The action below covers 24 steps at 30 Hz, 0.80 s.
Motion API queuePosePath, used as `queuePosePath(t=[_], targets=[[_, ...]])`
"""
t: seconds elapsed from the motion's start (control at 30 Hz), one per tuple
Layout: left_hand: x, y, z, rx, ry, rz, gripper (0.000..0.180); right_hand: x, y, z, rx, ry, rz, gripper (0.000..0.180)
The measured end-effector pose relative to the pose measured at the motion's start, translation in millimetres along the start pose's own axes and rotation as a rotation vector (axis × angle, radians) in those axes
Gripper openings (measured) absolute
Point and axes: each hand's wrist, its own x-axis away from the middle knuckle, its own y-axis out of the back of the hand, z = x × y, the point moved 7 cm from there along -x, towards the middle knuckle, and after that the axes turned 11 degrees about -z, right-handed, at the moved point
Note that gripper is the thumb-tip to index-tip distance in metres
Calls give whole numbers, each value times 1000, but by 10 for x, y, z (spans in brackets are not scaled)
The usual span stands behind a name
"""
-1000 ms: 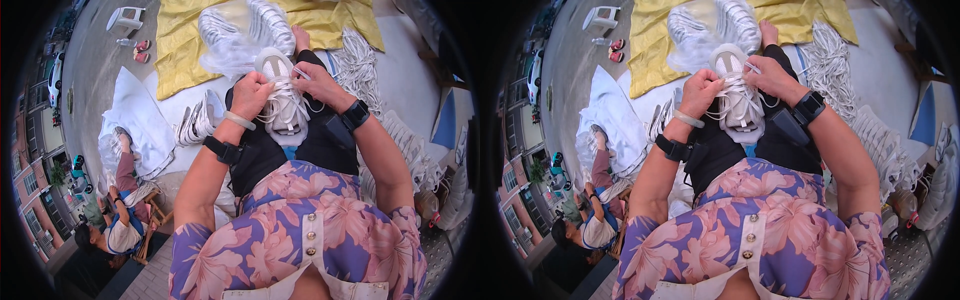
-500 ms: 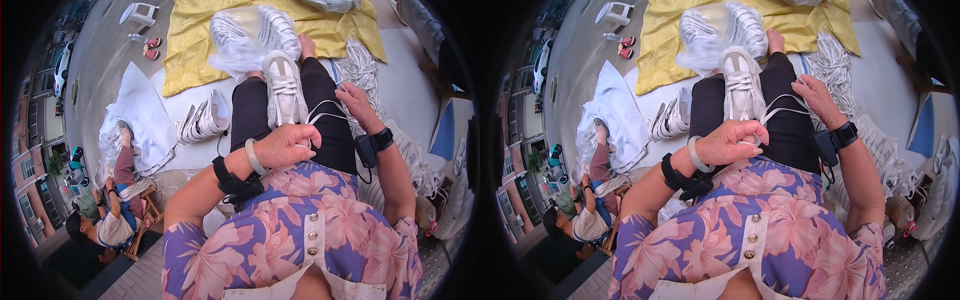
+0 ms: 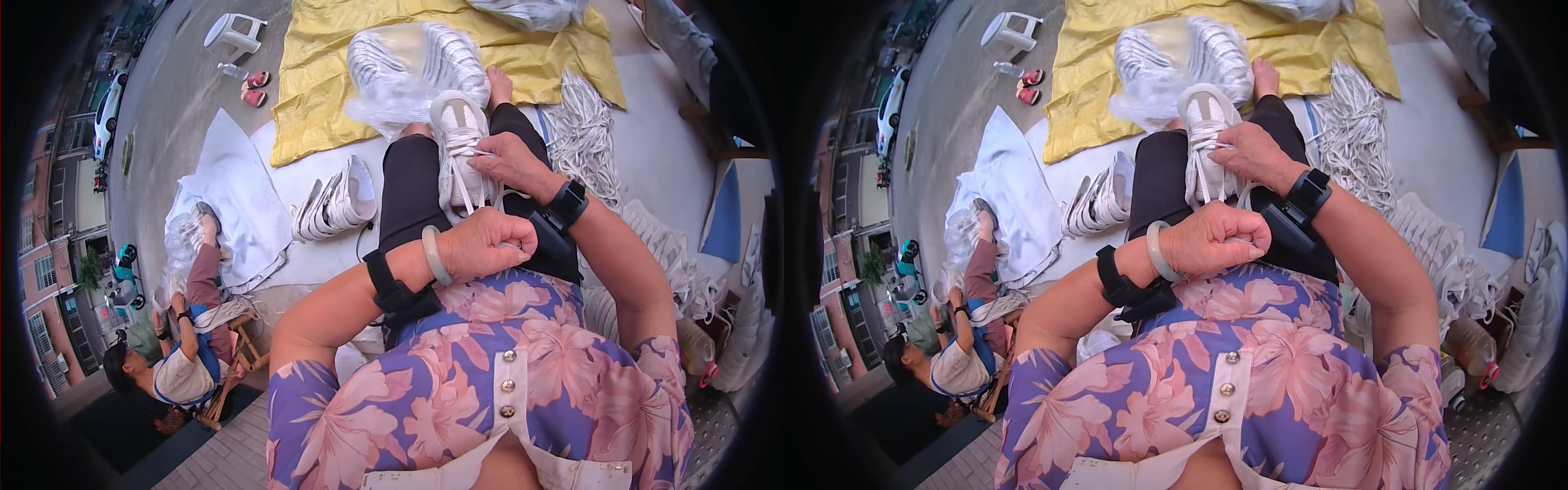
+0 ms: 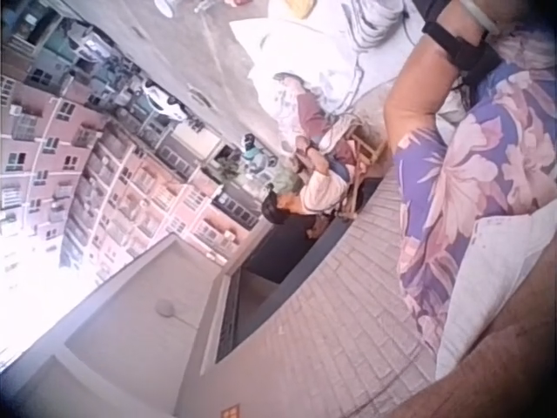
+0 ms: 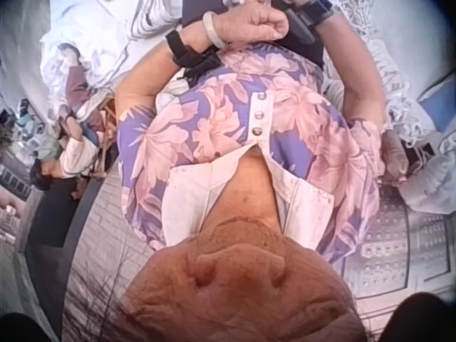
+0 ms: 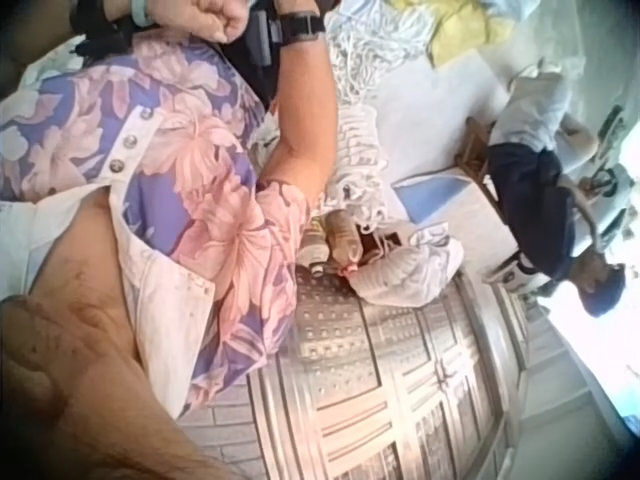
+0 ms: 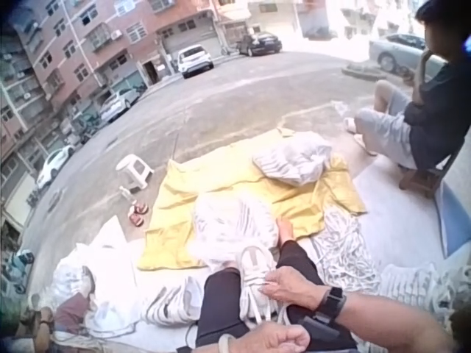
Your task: The recorder inserts shoelaces into white sneakers repeatedly as part of a manual manufacturing or assembly task.
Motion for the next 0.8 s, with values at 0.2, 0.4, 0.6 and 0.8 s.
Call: queuePosePath(t=[0.2, 0.4, 0.6, 0.8], targets=[[-16, -53, -106, -203, -322, -40, 4, -105, -2, 77, 91, 48, -84, 22], [-22, -56, -75, -230, -299, -29, 3, -22, 32, 216, 403, 217, -240, 15], [-39, -68, -99, -199, -350, -55, 5, -125, -40, 185, 522, 297, -127, 16], [-64, -76, -84, -221, -291, -13, 6, -77, 135, -22, 122, 232, 25, 18]])
